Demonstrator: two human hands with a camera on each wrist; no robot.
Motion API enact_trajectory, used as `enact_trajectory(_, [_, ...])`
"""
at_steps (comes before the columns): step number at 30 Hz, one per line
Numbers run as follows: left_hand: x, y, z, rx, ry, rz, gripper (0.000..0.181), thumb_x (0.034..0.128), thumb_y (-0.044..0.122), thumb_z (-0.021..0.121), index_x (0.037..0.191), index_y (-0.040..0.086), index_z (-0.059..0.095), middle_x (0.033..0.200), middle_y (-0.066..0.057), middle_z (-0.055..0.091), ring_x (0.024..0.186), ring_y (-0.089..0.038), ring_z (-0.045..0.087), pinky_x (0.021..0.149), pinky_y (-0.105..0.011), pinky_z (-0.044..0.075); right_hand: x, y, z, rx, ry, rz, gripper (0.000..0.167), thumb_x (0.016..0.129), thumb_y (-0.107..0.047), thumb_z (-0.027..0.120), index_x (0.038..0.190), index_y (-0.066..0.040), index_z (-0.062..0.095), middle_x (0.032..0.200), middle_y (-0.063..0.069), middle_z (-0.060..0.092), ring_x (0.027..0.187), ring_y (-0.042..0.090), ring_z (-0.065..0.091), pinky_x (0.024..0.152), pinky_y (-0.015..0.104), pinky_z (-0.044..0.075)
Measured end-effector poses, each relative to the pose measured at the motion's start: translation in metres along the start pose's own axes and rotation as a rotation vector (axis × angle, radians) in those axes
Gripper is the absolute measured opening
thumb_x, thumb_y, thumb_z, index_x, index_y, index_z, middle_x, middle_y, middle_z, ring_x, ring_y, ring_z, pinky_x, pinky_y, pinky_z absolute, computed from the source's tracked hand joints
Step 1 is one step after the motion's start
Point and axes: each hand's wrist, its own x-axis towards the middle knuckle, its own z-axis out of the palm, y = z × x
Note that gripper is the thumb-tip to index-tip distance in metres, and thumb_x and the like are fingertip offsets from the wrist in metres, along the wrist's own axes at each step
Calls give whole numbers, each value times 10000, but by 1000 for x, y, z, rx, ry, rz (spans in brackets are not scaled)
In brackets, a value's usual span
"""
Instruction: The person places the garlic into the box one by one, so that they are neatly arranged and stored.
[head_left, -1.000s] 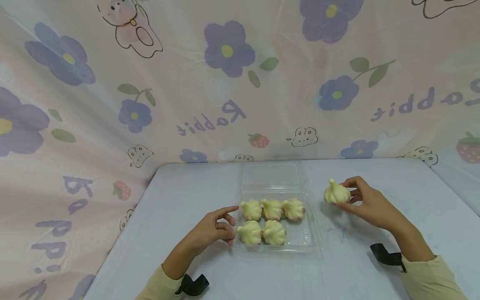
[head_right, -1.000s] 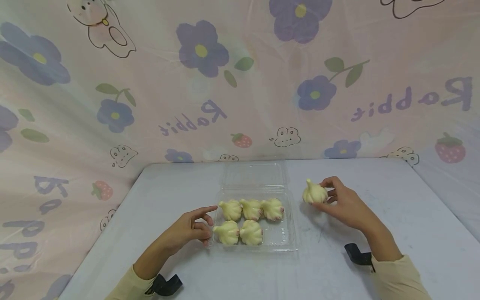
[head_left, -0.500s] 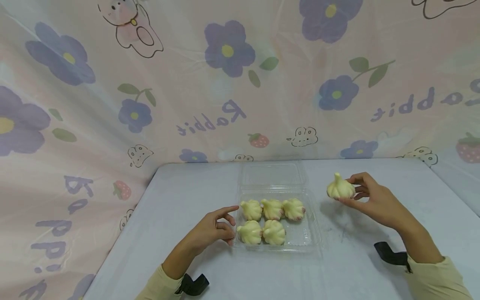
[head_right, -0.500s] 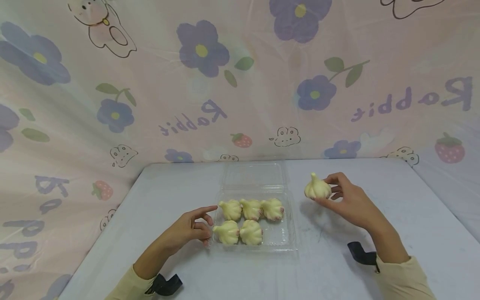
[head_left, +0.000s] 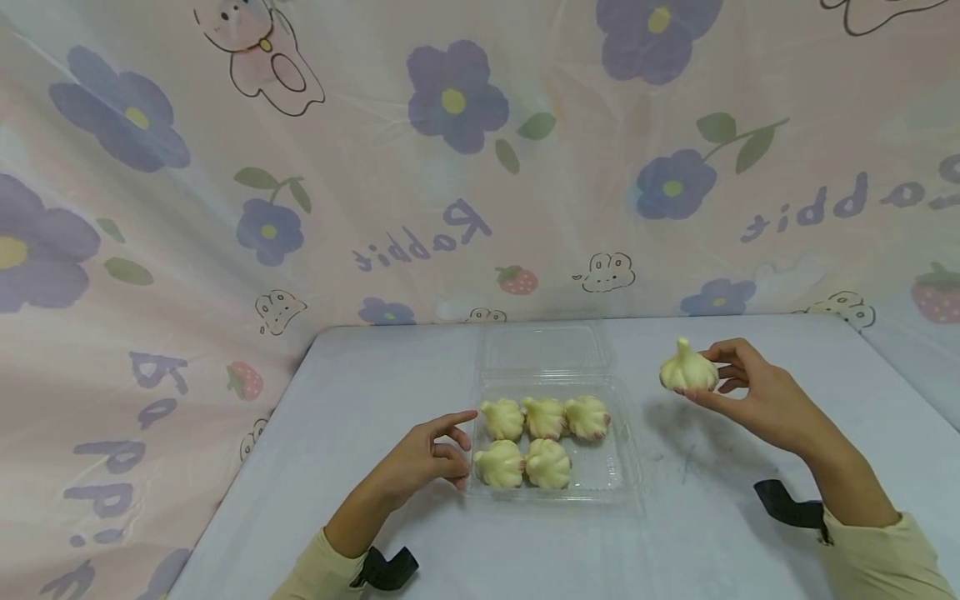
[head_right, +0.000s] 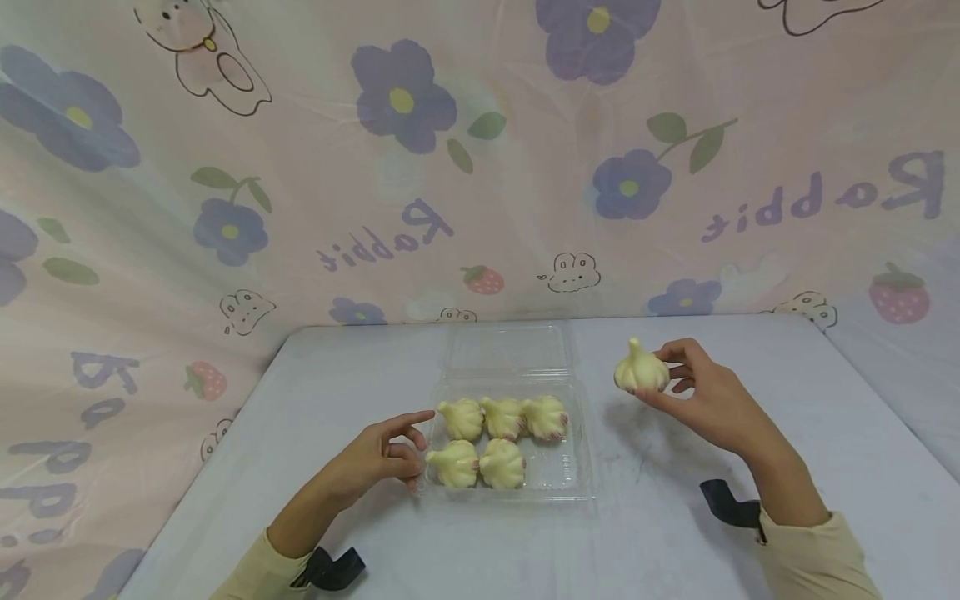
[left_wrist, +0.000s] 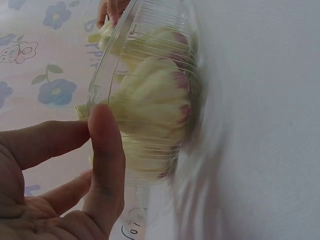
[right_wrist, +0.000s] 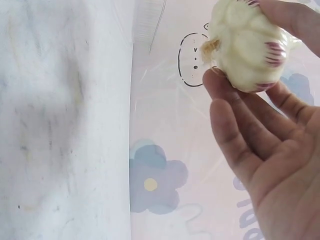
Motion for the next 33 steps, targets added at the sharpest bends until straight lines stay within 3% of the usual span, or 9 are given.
enact_trajectory(3, [0,0,0,-5,-1,2,750,885,-52,645,1552,49,316,1124,-132,484,748,-148,656,712,-305,610,0,-1,0,-3,2,-1,599,892,-395,736,1316,-84,449,1292,183,571,1091,325,629,769,308,509])
enact_trajectory(7, [0,1,0,-10,-4,4,752,885,-54,644,1552,47,312,1120,-117,480,746,-145,651,709,-297,605,1,-2,0,-8,-3,0,612,888,-400,739,1319,-77,449,1288,195,578,1092,363,623,752,281,496])
enact_trajectory(10, [0,2,0,-13,-7,4,753,884,-54,647,1551,42,312,1123,-119,480,745,-137,649,708,-291,604,2,-2,2,-15,-3,3,617,881,-411,745,1315,-82,455,1278,191,590,1046,262,640,749,276,499])
enact_trajectory(12, [1,2,-1,-17,-9,7,753,883,-57,649,1549,32,311,1128,-124,482,750,-133,650,706,-287,605,2,-2,3,-12,-3,1,620,876,-412,750,1315,-85,457,1273,189,592,1012,104,624,744,264,500])
enact_trajectory(14, [1,2,-1,-21,-9,10,752,881,-62,649,1547,20,310,1132,-131,485,756,-131,653,703,-283,610,2,-2,3,-8,0,-1,622,870,-411,757,1313,-90,462,1264,180,597,960,-72,553,736,246,502])
enact_trajectory(17, [1,2,-1,-26,-8,13,749,878,-73,645,1543,14,313,1140,-140,491,764,-137,660,701,-288,617,1,-3,4,6,4,-7,614,862,-402,768,1303,-98,469,1266,171,606,903,-227,442,729,228,509])
enact_trajectory(33, [1,1,-2,-22,2,6,743,883,-52,652,1544,37,325,1157,-166,496,776,-142,661,705,-306,623,-1,-17,13,61,-51,-46,576,870,-383,765,1293,-128,470,1315,121,586,955,-185,479,767,254,539])
